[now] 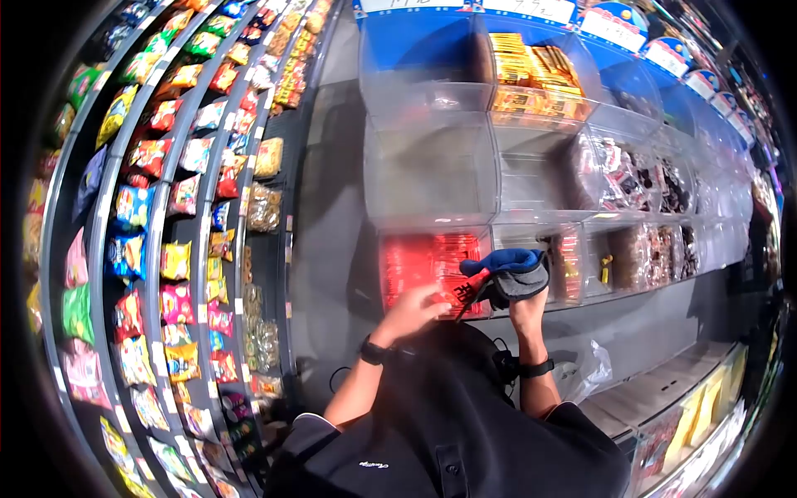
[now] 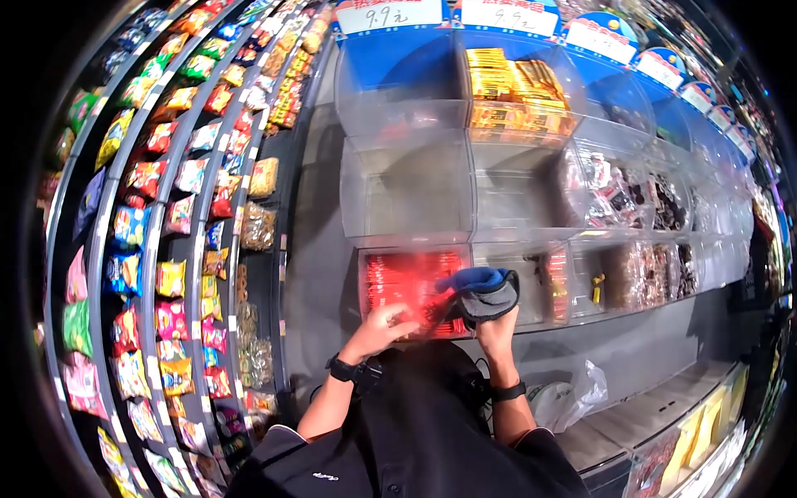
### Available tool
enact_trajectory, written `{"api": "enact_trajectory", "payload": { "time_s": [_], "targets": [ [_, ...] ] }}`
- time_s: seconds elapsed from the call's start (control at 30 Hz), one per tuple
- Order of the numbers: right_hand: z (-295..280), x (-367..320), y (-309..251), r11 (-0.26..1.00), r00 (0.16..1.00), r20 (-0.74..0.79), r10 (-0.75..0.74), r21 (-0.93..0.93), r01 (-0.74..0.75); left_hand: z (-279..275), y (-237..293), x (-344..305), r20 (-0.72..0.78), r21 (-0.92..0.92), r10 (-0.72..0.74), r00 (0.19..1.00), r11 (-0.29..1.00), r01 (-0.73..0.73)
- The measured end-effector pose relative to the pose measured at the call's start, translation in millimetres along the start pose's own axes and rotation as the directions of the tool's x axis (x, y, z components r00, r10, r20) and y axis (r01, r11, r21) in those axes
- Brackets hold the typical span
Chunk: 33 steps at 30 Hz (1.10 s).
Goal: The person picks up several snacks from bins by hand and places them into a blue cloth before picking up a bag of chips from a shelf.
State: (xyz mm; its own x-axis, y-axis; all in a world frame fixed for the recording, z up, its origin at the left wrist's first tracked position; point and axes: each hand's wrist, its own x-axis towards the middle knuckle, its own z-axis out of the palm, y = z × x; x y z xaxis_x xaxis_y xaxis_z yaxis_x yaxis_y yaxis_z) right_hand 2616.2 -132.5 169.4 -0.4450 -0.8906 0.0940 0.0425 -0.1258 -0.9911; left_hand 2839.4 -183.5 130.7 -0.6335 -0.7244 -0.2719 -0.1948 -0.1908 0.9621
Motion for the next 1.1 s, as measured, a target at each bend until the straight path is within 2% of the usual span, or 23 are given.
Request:
{"api": "enact_trajectory", "payload": {
  "time_s": [0.03, 0.1, 0.2, 0.3, 0.33, 0.37, 0.4, 0.47, 0.5, 0.53, 0.57, 0.6, 0.7, 0.73, 0.8, 0.83, 0.93, 1.03, 1.1],
  "targets": [
    [-8.8, 3.8, 0.8, 1.000, 1.000, 0.024, -0.011, -0.024, 0.012, -2.3, -8.0, 1.0, -0.013, -0.026, -0.032, 0.999, 0.999, 0.031],
    [-25.5, 3.7, -0.1, 0.998, 0.999, -0.001, 0.054, -0.033, -0.054, -8.2, -25.9, 4.5, -0.071, 0.125, -0.085, 0.994, 0.988, 0.093],
    [-42.6, 6.2, 3.8, 0.998, 0.998, 0.034, 0.051, 0.033, -0.053, -10.0, -79.9, 11.9, -0.284, 0.174, -0.170, 0.944, 0.959, 0.225],
    [-59.2, 3.0, 16.2, 0.995, 0.994, 0.080, 0.072, 0.063, -0.077, -16.6, -102.1, 28.5, -0.309, 0.086, -0.355, 0.882, 0.914, 0.397],
    [-63.5, 2.6, 19.9, 0.994, 0.992, 0.091, 0.083, 0.065, -0.089, -15.9, -111.5, 33.3, -0.344, 0.039, -0.262, 0.902, 0.956, 0.292],
    [-67.4, 2.0, 23.0, 0.992, 0.990, 0.101, 0.097, 0.066, -0.104, -13.8, -121.3, 41.3, -0.473, 0.232, -0.074, 0.878, 0.951, 0.205],
    [-71.6, 0.5, 25.0, 0.985, 0.988, 0.082, 0.134, 0.100, -0.142, -9.6, -134.3, 50.6, -0.549, 0.426, 0.130, 0.825, 0.893, 0.143],
    [-81.2, -4.3, 26.5, 0.970, 0.981, 0.053, 0.187, 0.149, -0.193, -1.2, -127.7, 57.5, -0.543, 0.658, 0.359, 0.759, 0.743, 0.119],
    [-86.3, -6.5, 27.0, 0.965, 0.979, 0.045, 0.201, 0.165, -0.205, -0.2, -130.6, 60.3, -0.437, 0.671, 0.236, 0.868, 0.728, 0.140],
    [-91.5, -6.7, 27.3, 0.968, 0.982, 0.046, 0.183, 0.164, -0.188, 0.0, -132.8, 63.7, -0.318, 0.687, 0.104, 0.942, 0.710, 0.153],
    [-97.2, -7.1, 27.6, 0.972, 0.985, 0.046, 0.164, 0.164, -0.169, 1.0, -134.8, 65.5, -0.190, 0.705, -0.035, 0.981, 0.691, 0.161],
    [-104.2, -9.0, 27.9, 0.979, 0.987, 0.057, 0.153, 0.124, -0.159, -3.5, -174.3, 67.4, -0.082, 0.794, -0.054, 0.995, 0.600, 0.098],
    [-108.6, -12.8, 19.0, 0.978, 0.988, -0.067, 0.136, 0.168, -0.123, 7.9, -155.6, 61.8, 0.057, 0.893, -0.179, 0.982, 0.449, 0.030],
    [-109.7, -12.4, 19.0, 0.981, 0.991, -0.081, 0.108, 0.168, -0.093, 4.3, -166.2, 63.0, 0.099, 0.895, -0.070, 0.993, 0.442, -0.058],
    [-113.3, -13.8, 19.1, 0.986, 0.993, -0.107, 0.054, 0.162, -0.036, 5.3, -161.8, 64.9, 0.063, 0.927, -0.142, 0.988, 0.374, -0.005],
    [-116.4, -15.7, 16.6, 0.978, 0.991, -0.094, 0.098, 0.194, -0.078, 8.8, -152.9, 62.9, 0.039, 0.940, -0.179, 0.983, 0.340, 0.025],
    [-122.2, -17.9, 12.0, 0.956, 0.982, -0.070, 0.177, 0.247, -0.155, 9.3, -142.8, 63.7, 0.026, 0.928, -0.175, 0.984, 0.370, 0.041],
    [-126.2, -19.9, 19.0, 0.966, 0.983, -0.095, 0.158, 0.223, -0.133, 5.0, -166.7, 65.6, 0.029, 0.928, -0.003, 1.000, 0.371, -0.026],
    [-125.2, -21.3, 20.2, 0.969, 0.986, -0.112, 0.124, 0.229, -0.096, 5.1, -175.4, 68.5, -0.030, 0.925, -0.024, 0.999, 0.378, 0.037]
  ]
}}
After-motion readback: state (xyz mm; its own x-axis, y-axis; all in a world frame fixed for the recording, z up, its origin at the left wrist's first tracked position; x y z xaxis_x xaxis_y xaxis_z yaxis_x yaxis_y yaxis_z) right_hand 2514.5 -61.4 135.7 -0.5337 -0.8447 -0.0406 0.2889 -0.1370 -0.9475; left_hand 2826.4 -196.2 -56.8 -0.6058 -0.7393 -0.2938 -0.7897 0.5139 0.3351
